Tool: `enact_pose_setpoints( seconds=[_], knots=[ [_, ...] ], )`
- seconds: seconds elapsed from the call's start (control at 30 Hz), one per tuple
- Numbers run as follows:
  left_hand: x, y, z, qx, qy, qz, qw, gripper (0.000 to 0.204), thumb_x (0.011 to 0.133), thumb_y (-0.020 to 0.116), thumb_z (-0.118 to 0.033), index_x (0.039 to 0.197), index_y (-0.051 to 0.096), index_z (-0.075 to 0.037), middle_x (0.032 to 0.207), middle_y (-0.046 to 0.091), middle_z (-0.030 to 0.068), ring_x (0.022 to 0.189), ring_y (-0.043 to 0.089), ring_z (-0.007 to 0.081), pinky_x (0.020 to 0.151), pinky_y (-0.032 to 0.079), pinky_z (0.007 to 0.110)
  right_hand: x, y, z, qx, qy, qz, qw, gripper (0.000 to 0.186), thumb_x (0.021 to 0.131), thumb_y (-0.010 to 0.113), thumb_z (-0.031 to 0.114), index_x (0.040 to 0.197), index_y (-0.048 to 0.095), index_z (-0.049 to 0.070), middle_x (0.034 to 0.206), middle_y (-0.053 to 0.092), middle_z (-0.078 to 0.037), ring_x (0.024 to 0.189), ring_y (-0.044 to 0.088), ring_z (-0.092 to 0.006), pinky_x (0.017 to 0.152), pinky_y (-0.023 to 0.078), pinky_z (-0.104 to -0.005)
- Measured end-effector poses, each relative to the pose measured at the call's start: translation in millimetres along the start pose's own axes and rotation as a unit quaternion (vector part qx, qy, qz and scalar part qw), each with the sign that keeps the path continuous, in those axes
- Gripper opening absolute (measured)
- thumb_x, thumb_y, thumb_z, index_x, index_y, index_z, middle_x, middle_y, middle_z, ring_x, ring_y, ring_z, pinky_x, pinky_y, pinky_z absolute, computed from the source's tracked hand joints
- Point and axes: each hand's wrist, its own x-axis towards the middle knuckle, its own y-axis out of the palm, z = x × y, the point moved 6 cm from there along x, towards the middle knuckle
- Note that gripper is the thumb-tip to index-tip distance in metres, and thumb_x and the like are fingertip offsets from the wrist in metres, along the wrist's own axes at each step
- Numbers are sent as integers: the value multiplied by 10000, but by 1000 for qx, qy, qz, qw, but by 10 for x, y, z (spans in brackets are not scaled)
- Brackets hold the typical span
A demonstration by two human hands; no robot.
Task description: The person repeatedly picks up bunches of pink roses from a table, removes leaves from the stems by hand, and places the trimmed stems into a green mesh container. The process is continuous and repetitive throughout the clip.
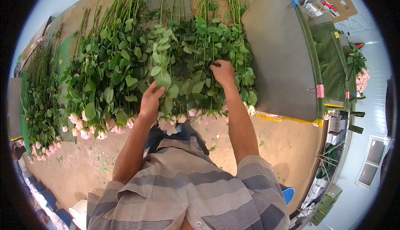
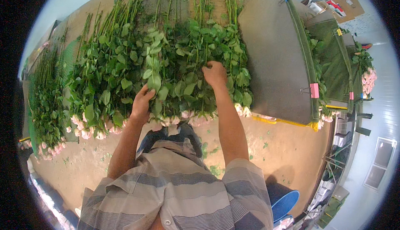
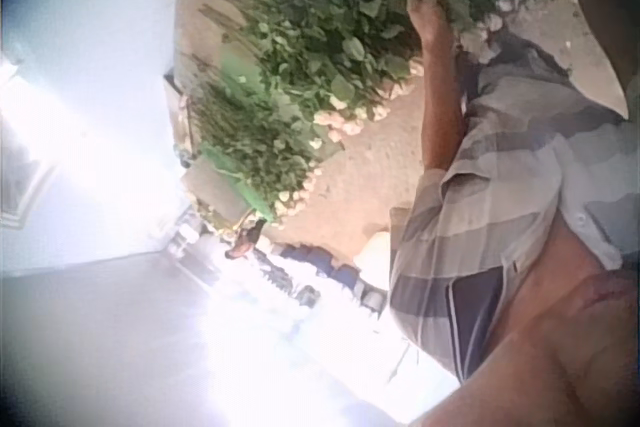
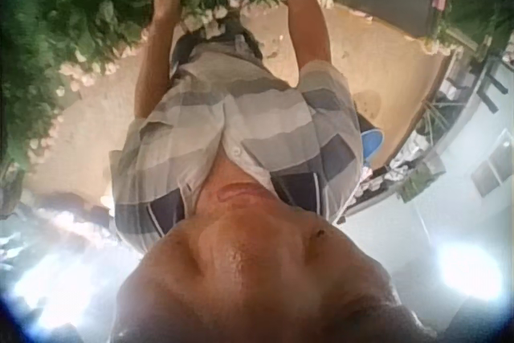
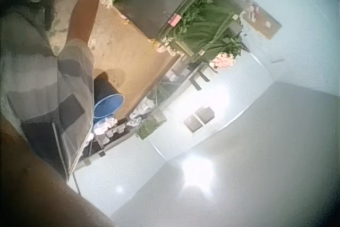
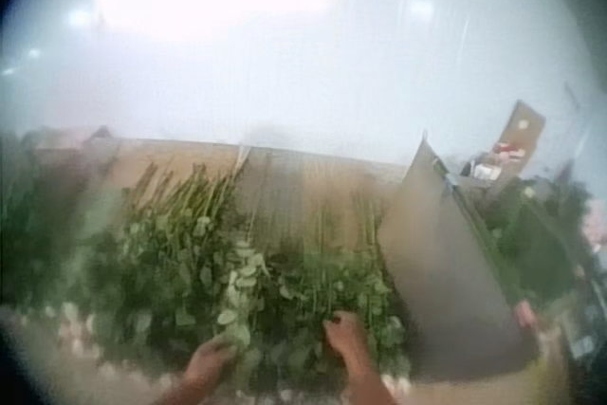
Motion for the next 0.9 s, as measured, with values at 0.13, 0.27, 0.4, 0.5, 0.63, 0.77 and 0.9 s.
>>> enact_pose_setpoints(
  seconds=[0.13, 0.27, 0.4, 0.5, 0.63, 0.77, 0.9],
  knots=[
    [139, 335, 109, -30, 44, 64, 997, 349, 919, 533, -77, 1262, 526, -16, 1120, 614, 49, 952, 567, 144, 824, 461, 288, -23, -77, 71, 46, -21, 1, 999, 411, 903, 595, 269, 1248, 576, 44, 1213, 595, -168, 1069, 592, -332, 921, 500, -473],
    [297, 719, 262, 42, 78, 71, 994, 345, 926, 527, -66, 1266, 529, -14, 1089, 628, 65, 944, 569, 152, 818, 467, 305, -103, -177, 105, 45, -46, -54, 997, 407, 905, 585, 248, 1257, 567, 44, 1150, 626, -179, 1035, 607, -347, 890, 500, -450],
    [546, 900, 582, 132, 76, 20, 988, 374, 919, 519, -58, 1288, 502, 3, 1052, 636, 71, 902, 569, 146, 790, 465, 306, -161, -92, 248, -4, -4, -12, 1000, 391, 931, 550, 233, 1274, 550, 45, 1118, 636, -186, 941, 630, -329, 819, 520, -459],
    [682, 923, 755, 153, 48, 38, 986, 370, 906, 523, -55, 1271, 514, 4, 1015, 641, 74, 867, 567, 144, 778, 458, 303, -118, -16, 108, 15, -16, -28, 999, 378, 903, 587, 230, 1211, 595, 12, 1122, 637, -200, 987, 625, -365, 861, 506, -447],
    [654, 942, 735, 131, 51, 42, 989, 366, 896, 526, -52, 1258, 526, -6, 969, 639, 71, 823, 566, 152, 757, 458, 327, -91, 43, 40, 10, -47, -48, 998, 383, 912, 572, 226, 1216, 585, -6, 1190, 603, -209, 1056, 596, -369, 909, 485, -453],
    [580, 964, 707, 140, 21, 51, 989, 391, 914, 544, -94, 1290, 494, -2, 1023, 628, 82, 873, 574, 162, 757, 474, 332, -33, 19, 1, 21, -40, 18, 999, 403, 962, 500, 234, 1300, 501, 16, 1296, 518, -188, 1149, 524, -376, 979, 468, -492],
    [605, 915, 727, 124, 11, 68, 990, 368, 915, 539, -96, 1272, 510, -12, 1045, 617, 76, 901, 562, 165, 784, 466, 348, -65, -87, -21, 91, -25, 34, 995, 401, 990, 452, 243, 1331, 470, 33, 1325, 482, -192, 1182, 485, -391, 1011, 459, -516]
  ],
)
